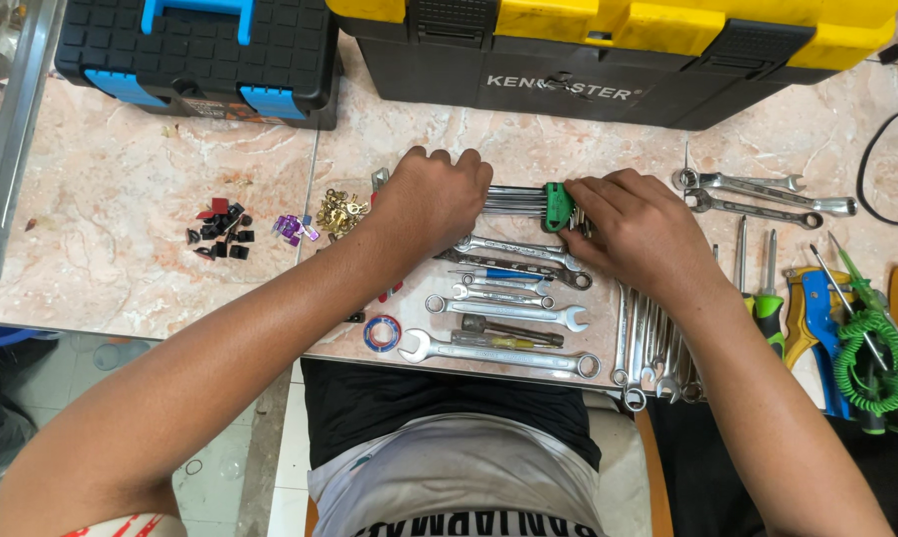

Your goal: The person removes wrenches, screwdrivers, hex keys, drill bits and small hardware from an open toolbox and lays them out on the tiled counter. They sort the combination wrenches by size into a row on the counter and reposition the small toolbox on the table.

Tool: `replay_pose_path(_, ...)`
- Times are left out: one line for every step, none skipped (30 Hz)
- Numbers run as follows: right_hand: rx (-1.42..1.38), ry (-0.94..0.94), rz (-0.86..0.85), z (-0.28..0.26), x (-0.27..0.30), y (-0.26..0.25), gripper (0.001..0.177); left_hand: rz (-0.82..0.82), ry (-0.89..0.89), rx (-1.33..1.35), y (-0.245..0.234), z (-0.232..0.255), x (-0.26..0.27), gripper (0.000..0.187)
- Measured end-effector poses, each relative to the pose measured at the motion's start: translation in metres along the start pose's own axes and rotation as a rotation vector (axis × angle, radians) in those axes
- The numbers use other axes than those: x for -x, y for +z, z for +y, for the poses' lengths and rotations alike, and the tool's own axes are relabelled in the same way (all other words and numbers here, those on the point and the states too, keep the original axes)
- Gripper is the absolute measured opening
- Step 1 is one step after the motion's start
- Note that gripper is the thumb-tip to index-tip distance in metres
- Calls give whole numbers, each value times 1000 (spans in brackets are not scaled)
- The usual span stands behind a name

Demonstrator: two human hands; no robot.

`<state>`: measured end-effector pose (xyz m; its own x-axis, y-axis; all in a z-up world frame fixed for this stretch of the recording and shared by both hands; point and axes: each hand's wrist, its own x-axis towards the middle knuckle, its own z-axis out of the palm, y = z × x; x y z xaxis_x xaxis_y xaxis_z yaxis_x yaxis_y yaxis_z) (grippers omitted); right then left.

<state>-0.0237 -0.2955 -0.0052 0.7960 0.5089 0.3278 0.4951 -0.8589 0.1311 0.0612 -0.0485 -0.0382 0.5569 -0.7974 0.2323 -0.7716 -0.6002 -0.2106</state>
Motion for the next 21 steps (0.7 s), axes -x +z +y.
replay_pose_path(0,-7,-6,0,0,0,45,1,0,7,0,0,-1,16)
replay_pose_path(-25,-10,-1,1,0,0,42,2,0,15,0,0,-1,16)
replay_pose_path(-49,-12,3,2,0,0,39,12,6,22,1,-1,-1,18)
replay_pose_path(-73,-14,8,4,1,-1,37,21,11,29,1,-2,-1,19)
replay_pose_path(-110,25,-2,5,2,-1,33,27,16,38,1,-2,0,21)
replay_pose_path(-148,63,-11,6,3,-2,28,44,17,38,1,-3,1,20)
replay_pose_path(-183,103,-20,8,3,-2,24,64,19,38,2,-5,1,19)
replay_pose_path(-194,130,-13,9,3,-1,24,83,22,38,2,-6,0,19)
replay_pose_path(-206,156,-6,10,2,1,23,66,13,48,3,-7,-1,20)
replay_pose_path(-217,183,0,10,0,4,22,49,3,58,3,-7,-2,21)
replay_pose_path(-264,275,1,10,-2,6,24,34,-6,67,4,-8,-4,23)
replay_pose_path(-310,366,1,10,-4,10,25,49,-29,89,5,-9,-6,21)
replay_pose_path(-359,452,2,10,-8,13,27,64,-57,108,5,-10,-8,19)
replay_pose_path(-392,484,34,11,-12,16,28,78,-85,127,6,-11,-9,17)
replay_pose_path(-425,519,64,13,-16,19,29,65,-101,152,7,-13,-9,17)
replay_pose_path(-458,553,94,14,-18,21,30,53,-117,176,9,-15,-10,17)
replay_pose_path(-447,563,86,15,-20,23,30,45,-129,198,9,-18,-12,17)
replay_pose_path(-437,573,78,15,-23,26,29,33,-148,212,9,-19,-13,20)
replay_pose_path(-427,586,66,15,-23,28,29,19,-166,230,10,-19,-12,22)
replay_pose_path(-463,604,58,15,-22,31,30,5,-184,248,11,-19,-11,25)
replay_pose_path(-499,617,52,15,-23,34,30,10,-192,248,11,-19,-11,26)
